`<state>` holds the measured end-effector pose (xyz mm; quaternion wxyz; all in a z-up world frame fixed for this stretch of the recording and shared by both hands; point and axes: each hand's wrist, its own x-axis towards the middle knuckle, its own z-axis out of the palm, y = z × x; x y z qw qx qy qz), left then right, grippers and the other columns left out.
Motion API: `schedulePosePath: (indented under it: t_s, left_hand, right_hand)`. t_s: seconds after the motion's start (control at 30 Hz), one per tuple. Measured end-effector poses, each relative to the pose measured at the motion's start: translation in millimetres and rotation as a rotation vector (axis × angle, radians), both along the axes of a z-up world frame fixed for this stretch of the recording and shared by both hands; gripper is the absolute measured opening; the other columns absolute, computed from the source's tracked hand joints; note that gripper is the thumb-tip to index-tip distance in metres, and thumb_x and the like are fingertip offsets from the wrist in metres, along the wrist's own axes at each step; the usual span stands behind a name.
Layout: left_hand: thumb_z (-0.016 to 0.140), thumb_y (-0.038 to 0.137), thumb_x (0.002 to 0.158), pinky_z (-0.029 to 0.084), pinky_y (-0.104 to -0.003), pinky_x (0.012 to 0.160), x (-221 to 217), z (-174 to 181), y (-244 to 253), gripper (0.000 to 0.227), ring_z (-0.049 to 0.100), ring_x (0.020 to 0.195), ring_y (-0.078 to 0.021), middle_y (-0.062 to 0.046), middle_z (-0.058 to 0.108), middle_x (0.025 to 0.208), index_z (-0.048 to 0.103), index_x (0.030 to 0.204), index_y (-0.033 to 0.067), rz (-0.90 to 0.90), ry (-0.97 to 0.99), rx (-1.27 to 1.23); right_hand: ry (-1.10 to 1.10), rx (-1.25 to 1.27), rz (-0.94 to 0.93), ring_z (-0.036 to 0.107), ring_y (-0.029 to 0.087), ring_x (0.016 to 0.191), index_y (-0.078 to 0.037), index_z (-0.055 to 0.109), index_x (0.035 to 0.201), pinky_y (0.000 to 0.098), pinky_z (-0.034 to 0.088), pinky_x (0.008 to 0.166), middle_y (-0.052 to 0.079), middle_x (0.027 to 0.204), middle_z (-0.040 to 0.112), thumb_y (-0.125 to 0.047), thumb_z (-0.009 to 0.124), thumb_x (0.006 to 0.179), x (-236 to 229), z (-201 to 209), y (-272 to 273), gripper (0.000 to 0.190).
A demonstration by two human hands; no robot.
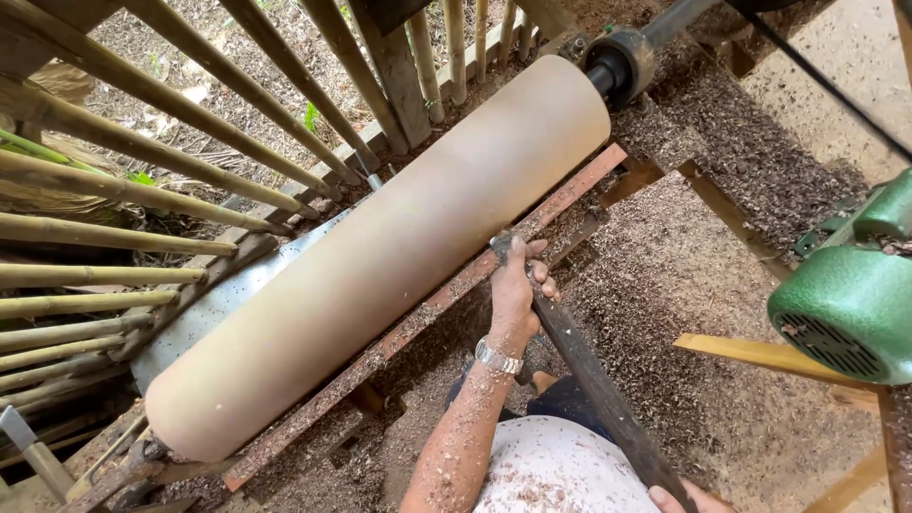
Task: Using a wood lathe and a chisel to shape a cylindrical piece of wood.
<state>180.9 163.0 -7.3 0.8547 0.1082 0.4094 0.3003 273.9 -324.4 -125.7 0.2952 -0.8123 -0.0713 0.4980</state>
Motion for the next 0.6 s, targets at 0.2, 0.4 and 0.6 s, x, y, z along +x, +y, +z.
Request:
schedulePosePath:
  t_s: [0.2, 0.4, 0.6]
  left_hand:
    - [0.048, 0.046, 0.108, 0.048, -0.030, 0.048, -4.1, -1.7, 0.9, 0.051, 0.049, 0.048, -0.0104, 0.003, 0.047, 0.062, 0.062, 0.118, -0.0019, 0.011, 0.004, -0.002]
    - [0.047, 0.046, 0.108, 0.048, -0.030, 0.049, -8.5, 0.0, 0.6, 0.051, 0.050, 0.049, -0.0107, 0.003, 0.048, 0.062, 0.064, 0.117, -0.0017, 0.007, -0.004, -0.002]
    - [0.049, 0.047, 0.107, 0.048, -0.030, 0.049, -10.8, -1.2, -1.2, 0.049, 0.050, 0.049, -0.0107, 0.003, 0.047, 0.061, 0.064, 0.114, 0.0000, 0.009, -0.010, 0.019]
  right_hand:
    - [-0.011, -0.118, 0.084, 0.080, 0.020, 0.105, -0.008, 0.077, 0.128, 0.0331, 0.055, 0.098, 0.013, 0.107, 0.082, -0.031, 0.083, 0.086, 9.4, -16.5, 6.8, 0.049]
    - [-0.042, -0.192, 0.125, 0.081, 0.017, 0.097, -0.012, 0.078, 0.127, 0.0310, 0.057, 0.092, 0.009, 0.101, 0.083, -0.035, 0.083, 0.085, 11.5, -9.5, 14.5, 0.048]
    - [-0.102, -0.309, 0.265, 0.081, 0.015, 0.094, -0.019, 0.077, 0.128, 0.0281, 0.059, 0.092, 0.004, 0.099, 0.085, -0.044, 0.078, 0.085, 10.4, 5.0, 23.8, 0.049]
